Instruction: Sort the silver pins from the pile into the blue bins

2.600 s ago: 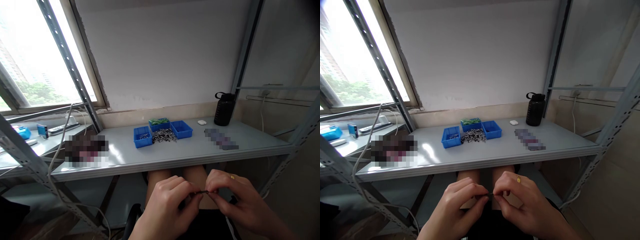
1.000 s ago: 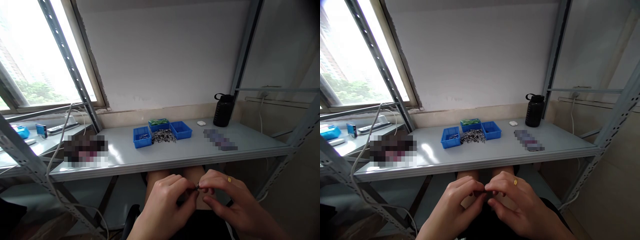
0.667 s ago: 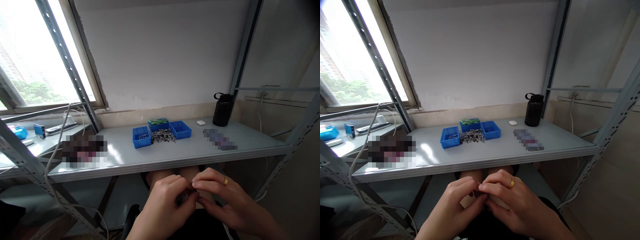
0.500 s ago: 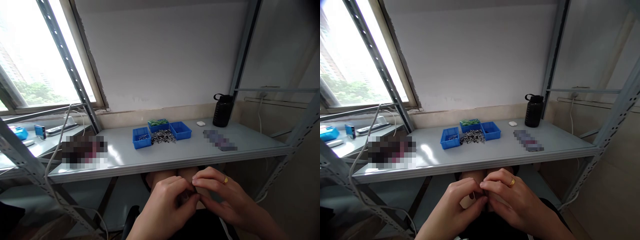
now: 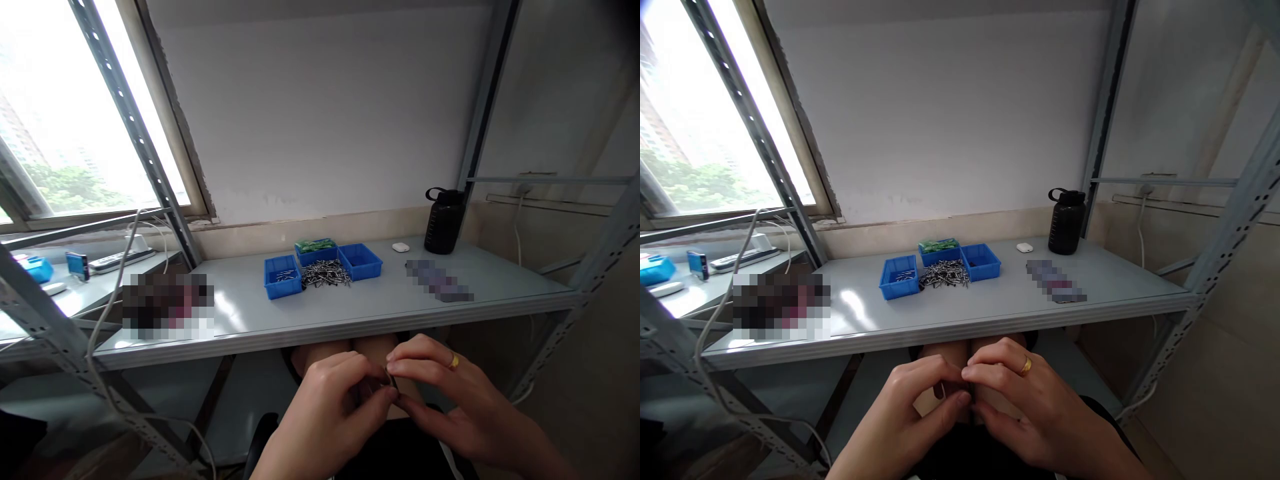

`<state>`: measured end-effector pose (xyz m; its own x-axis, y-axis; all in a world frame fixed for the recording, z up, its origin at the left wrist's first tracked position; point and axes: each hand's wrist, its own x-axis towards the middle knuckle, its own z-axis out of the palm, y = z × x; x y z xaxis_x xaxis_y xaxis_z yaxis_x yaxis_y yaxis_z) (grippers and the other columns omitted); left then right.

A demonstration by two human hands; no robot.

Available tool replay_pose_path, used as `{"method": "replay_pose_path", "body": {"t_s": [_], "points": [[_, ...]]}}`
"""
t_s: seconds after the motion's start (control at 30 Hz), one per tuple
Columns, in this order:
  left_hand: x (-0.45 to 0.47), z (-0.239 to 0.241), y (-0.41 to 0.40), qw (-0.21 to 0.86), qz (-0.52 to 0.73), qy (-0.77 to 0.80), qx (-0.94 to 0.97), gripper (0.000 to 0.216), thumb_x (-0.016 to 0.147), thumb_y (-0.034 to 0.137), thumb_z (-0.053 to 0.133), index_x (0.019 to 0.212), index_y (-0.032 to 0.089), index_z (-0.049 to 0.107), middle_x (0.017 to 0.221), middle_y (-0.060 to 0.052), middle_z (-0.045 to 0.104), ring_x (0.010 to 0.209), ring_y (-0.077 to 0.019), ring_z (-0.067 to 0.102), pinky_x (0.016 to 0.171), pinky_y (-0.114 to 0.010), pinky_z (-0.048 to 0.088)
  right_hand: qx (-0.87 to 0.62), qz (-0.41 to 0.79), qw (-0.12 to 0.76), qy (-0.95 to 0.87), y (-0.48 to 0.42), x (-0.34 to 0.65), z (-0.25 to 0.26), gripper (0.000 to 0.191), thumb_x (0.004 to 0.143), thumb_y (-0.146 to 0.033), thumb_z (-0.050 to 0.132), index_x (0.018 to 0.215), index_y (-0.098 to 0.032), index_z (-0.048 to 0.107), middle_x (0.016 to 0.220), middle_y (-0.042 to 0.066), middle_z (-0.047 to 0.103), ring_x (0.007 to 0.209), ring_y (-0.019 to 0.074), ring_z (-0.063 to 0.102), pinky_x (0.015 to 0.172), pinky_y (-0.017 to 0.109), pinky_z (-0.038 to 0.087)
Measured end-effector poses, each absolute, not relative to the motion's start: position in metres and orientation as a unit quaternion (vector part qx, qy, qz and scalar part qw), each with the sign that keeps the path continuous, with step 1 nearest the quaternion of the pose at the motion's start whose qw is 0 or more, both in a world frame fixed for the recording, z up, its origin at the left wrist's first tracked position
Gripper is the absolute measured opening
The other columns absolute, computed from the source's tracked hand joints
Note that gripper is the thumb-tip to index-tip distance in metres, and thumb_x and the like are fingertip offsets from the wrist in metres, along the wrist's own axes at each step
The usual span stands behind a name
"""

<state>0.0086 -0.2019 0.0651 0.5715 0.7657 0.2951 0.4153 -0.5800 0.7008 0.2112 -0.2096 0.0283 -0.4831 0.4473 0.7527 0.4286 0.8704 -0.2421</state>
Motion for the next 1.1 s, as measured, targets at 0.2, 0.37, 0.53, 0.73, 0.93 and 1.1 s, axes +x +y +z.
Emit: {"method": "replay_pose_path", "body": {"t_s": [0.2,0.37,0.53,0.73,0.93,1.1], "points": [[0.0099,0.0644,-0.2030,0.301,0.306,0.354,0.831,0.010,0.086,0.018,0.059,0.078,0.016,0.066,0.077,-0.001,0.067,0.071,-0.0115,0.059,0.066,-0.018,0.042,-0.251,0.022,0.430,-0.867,-0.2109,0.2107,0.0303,0.037,0.087,-0.005,0.052,0.121,-0.019,0.050,0.106,0.008,0.058,0.096,0.0161,0.058,0.080,0.026,0.052],[0.0111,0.0634,-0.2039,0.337,0.301,0.358,0.817,0.013,0.086,0.020,0.059,0.077,0.016,0.066,0.070,0.001,0.066,0.065,-0.0102,0.056,0.060,-0.017,0.040,-0.243,0.027,0.425,-0.872,-0.2127,0.2121,0.0286,0.037,0.088,-0.007,0.054,0.123,-0.019,0.049,0.106,0.007,0.057,0.096,0.0158,0.057,0.082,0.027,0.051],[0.0107,0.0647,-0.2044,0.372,0.304,0.354,0.802,0.014,0.087,0.022,0.058,0.078,0.015,0.067,0.071,0.000,0.065,0.066,-0.0099,0.055,0.061,-0.016,0.041,-0.239,0.012,0.436,-0.868,-0.2097,0.2124,0.0288,0.033,0.090,-0.013,0.057,0.122,-0.018,0.049,0.104,0.008,0.059,0.094,0.0161,0.059,0.080,0.027,0.053],[0.0107,0.0670,-0.2055,0.378,0.301,0.356,0.800,0.015,0.087,0.019,0.057,0.075,0.015,0.066,0.069,0.002,0.062,0.064,-0.0090,0.052,0.059,-0.016,0.040,-0.242,-0.010,0.442,-0.864,-0.2085,0.2109,0.0323,0.026,0.093,-0.019,0.054,0.119,-0.019,0.051,0.100,0.008,0.063,0.089,0.0161,0.063,0.075,0.027,0.055],[0.0109,0.0684,-0.2065,0.375,0.305,0.348,0.803,0.014,0.087,0.020,0.057,0.079,0.015,0.068,0.071,0.000,0.065,0.067,-0.0107,0.056,0.060,-0.017,0.042,-0.245,-0.021,0.449,-0.859,-0.2104,0.2135,0.0306,0.028,0.091,-0.017,0.056,0.119,-0.020,0.053,0.100,0.007,0.064,0.090,0.0161,0.063,0.076,0.026,0.055],[0.0101,0.0687,-0.2049,0.387,0.322,0.353,0.789,0.018,0.089,0.027,0.057,0.085,0.015,0.070,0.074,-0.001,0.069,0.068,-0.0113,0.058,0.062,-0.017,0.044,-0.249,-0.013,0.439,-0.863,-0.2105,0.2143,0.0285,0.033,0.089,-0.016,0.057,0.121,-0.021,0.052,0.102,0.008,0.064,0.092,0.0175,0.062,0.076,0.028,0.055]]}}
